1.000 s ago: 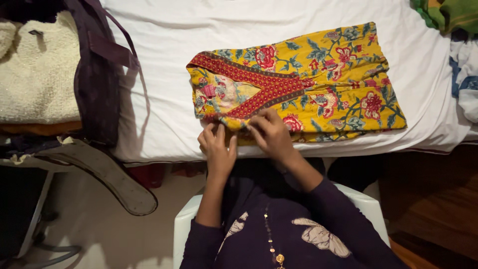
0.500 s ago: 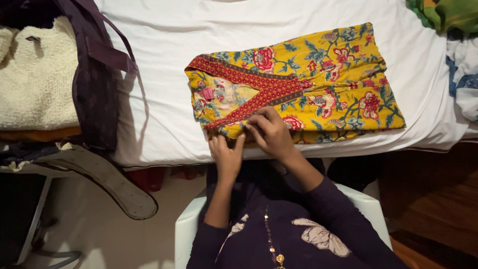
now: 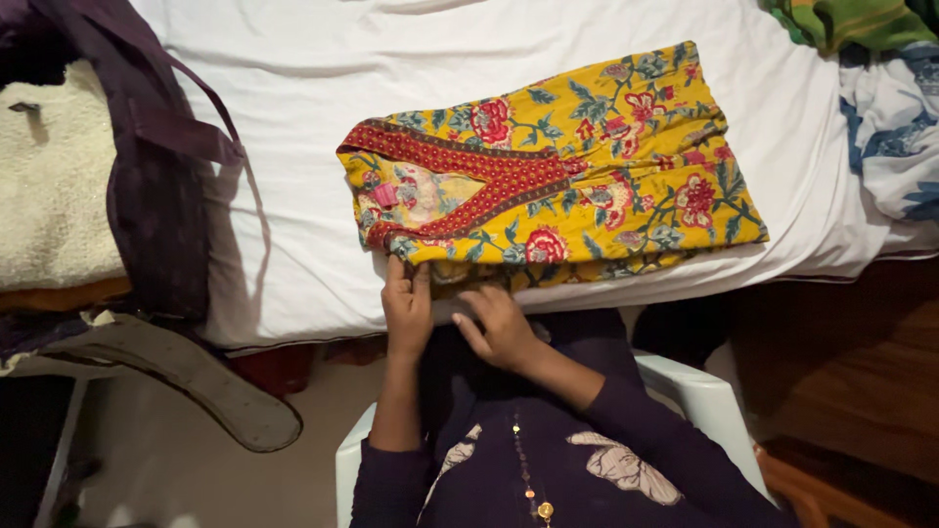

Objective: The person folds a yellow floral garment by hand on a bed and then places it into a purple bag.

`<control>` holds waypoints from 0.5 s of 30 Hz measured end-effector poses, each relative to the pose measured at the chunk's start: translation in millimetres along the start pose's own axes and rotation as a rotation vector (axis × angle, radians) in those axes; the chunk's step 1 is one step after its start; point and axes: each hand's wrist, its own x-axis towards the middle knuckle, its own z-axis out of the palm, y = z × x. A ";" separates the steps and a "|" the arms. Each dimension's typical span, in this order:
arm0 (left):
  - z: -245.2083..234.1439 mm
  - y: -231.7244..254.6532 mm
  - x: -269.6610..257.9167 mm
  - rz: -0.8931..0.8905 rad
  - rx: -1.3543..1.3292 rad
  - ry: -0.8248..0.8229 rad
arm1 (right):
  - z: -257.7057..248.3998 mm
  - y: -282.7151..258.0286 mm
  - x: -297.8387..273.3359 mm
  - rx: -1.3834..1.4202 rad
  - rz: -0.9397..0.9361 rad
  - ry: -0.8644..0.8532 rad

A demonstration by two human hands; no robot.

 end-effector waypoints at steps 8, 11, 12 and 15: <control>-11.1 2.8 -18.0 -0.070 0.227 0.010 | 38.4 51.9 -27.8 1.083 0.917 0.016; -15.2 4.8 -17.6 -0.070 0.166 -0.020 | 29.0 49.0 -23.5 1.430 1.063 0.059; -15.1 3.5 -17.6 -0.070 0.167 -0.019 | 28.0 49.3 -22.3 1.431 1.063 0.057; -16.7 -4.2 -17.4 -0.014 0.042 -0.100 | 29.9 55.8 -22.9 1.648 1.080 0.143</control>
